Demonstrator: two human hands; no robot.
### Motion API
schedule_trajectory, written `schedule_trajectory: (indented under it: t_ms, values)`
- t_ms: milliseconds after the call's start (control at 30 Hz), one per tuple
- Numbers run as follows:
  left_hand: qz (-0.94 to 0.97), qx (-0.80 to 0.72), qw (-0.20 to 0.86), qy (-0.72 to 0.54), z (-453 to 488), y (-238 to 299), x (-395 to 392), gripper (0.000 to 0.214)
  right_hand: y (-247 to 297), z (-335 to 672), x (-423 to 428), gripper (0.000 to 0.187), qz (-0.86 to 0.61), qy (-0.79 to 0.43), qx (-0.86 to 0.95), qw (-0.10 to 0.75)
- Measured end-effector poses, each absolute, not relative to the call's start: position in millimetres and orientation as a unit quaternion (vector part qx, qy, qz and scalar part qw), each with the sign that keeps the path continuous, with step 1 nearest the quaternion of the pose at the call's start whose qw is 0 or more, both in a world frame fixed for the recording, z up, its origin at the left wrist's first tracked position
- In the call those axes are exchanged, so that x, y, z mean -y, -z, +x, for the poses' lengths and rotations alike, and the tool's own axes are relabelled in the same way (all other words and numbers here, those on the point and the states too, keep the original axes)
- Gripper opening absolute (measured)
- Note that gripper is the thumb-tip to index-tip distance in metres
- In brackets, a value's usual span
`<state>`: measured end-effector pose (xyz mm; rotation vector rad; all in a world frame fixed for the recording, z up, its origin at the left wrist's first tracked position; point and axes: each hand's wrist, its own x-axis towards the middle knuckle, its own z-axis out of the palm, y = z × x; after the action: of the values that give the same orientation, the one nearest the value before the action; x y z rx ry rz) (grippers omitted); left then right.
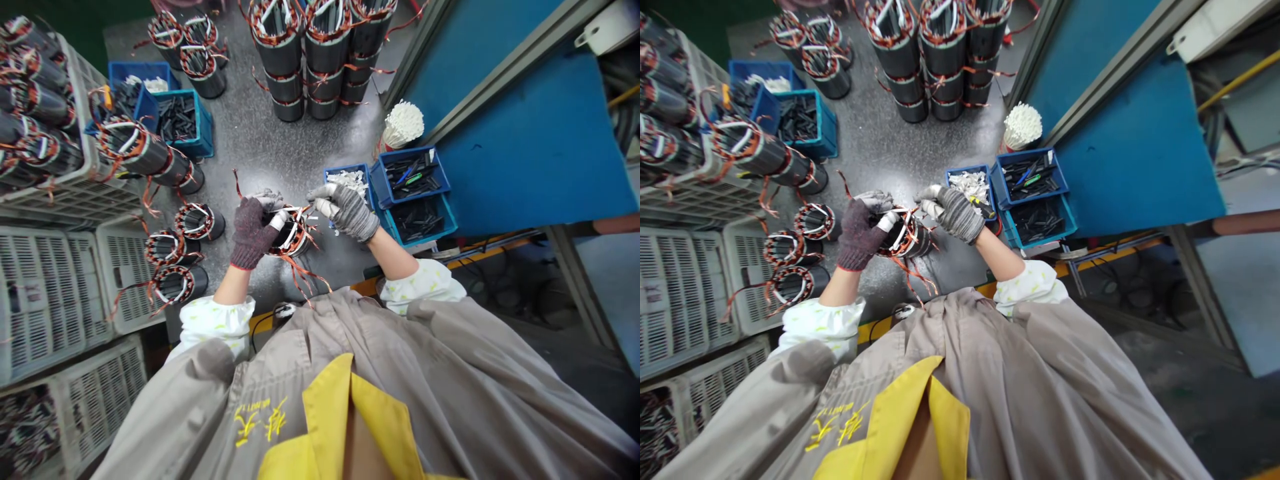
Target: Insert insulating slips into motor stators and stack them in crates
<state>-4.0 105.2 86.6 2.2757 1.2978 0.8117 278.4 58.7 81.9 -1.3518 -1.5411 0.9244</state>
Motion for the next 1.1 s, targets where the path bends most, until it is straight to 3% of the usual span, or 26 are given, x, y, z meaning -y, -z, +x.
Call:
schedule_trajectory:
  t_ms: [333,567,867,967,1100]
  values:
    - [0.8,-0.466,0.214,-0.312,-3,-84,-105,0.019,-77,283,-49,0.047,-0.544,-0.375,0.612,0.435]
    - [0.802,-0.454,0.214,-0.322,-4,-79,-108,0.019,-83,286,-65,0.034,-0.544,-0.341,0.655,0.398]
    - [0.804,-0.452,0.219,-0.317,-7,-79,-106,0.02,-79,285,-51,0.049,-0.534,-0.462,0.555,0.439]
    - [0.802,-0.461,0.22,-0.309,-7,-78,-107,0.022,-83,279,-52,0.046,-0.529,-0.484,0.559,0.417]
    - [0.803,-0.459,0.214,-0.314,-6,-77,-108,0.023,-92,260,-60,0.03,-0.537,-0.387,0.666,0.344]
